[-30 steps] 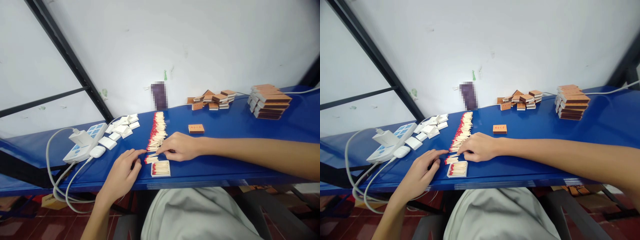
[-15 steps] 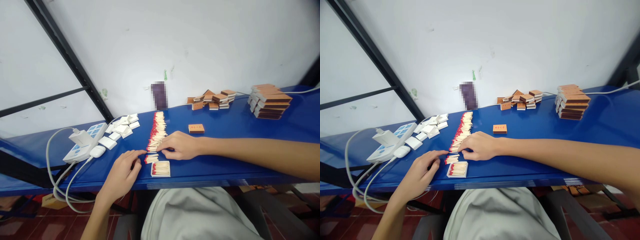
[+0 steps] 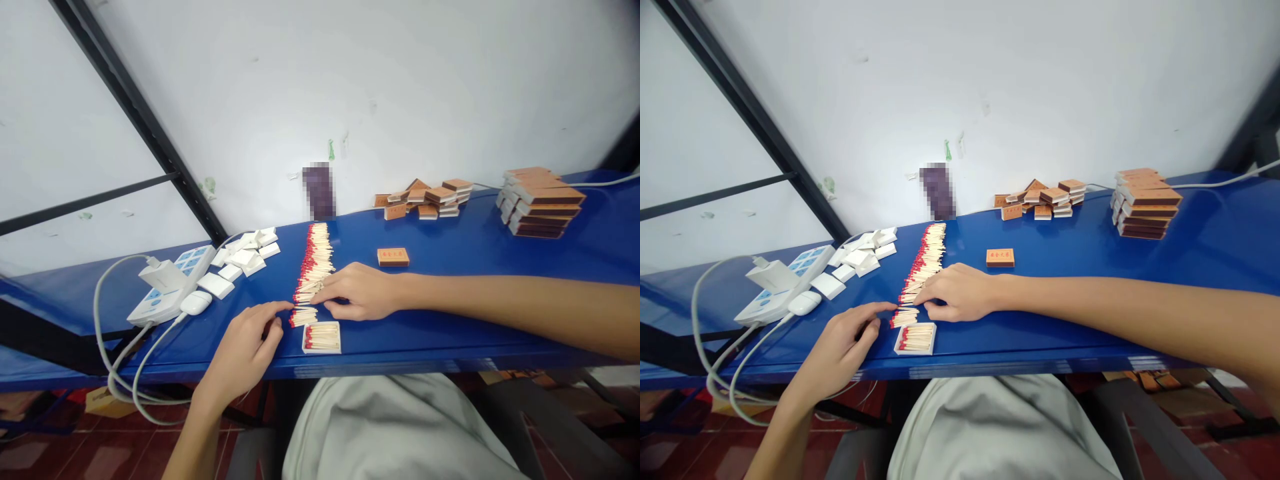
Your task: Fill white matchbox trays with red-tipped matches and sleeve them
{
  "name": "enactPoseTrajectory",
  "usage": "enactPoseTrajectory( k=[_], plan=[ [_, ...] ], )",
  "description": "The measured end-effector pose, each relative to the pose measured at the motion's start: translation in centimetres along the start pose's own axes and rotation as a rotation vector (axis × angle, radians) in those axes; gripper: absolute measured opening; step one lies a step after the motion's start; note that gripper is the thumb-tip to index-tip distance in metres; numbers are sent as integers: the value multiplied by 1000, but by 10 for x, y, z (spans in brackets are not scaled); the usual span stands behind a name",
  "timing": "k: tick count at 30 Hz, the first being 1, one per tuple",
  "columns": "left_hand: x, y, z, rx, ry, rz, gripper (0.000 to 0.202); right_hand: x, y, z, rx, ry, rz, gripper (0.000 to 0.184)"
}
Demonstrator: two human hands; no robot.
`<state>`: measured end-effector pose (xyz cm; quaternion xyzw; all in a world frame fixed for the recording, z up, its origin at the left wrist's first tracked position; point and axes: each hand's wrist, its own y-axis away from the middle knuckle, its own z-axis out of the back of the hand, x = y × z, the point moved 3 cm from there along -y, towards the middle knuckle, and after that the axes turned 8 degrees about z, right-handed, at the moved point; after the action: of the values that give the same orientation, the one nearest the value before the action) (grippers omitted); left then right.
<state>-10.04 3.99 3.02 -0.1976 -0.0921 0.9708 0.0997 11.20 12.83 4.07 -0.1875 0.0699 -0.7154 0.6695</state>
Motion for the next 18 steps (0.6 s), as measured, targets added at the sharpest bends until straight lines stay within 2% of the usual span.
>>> enactPoseTrajectory(
  k=[10, 18],
  plan=[
    [-3, 0, 1, 11, 21, -17, 31, 0, -1, 0, 54, 21, 23, 37],
    [-5, 3, 2, -29, 10, -42, 30, 2, -1, 1, 59, 19, 65, 36]
  ],
)
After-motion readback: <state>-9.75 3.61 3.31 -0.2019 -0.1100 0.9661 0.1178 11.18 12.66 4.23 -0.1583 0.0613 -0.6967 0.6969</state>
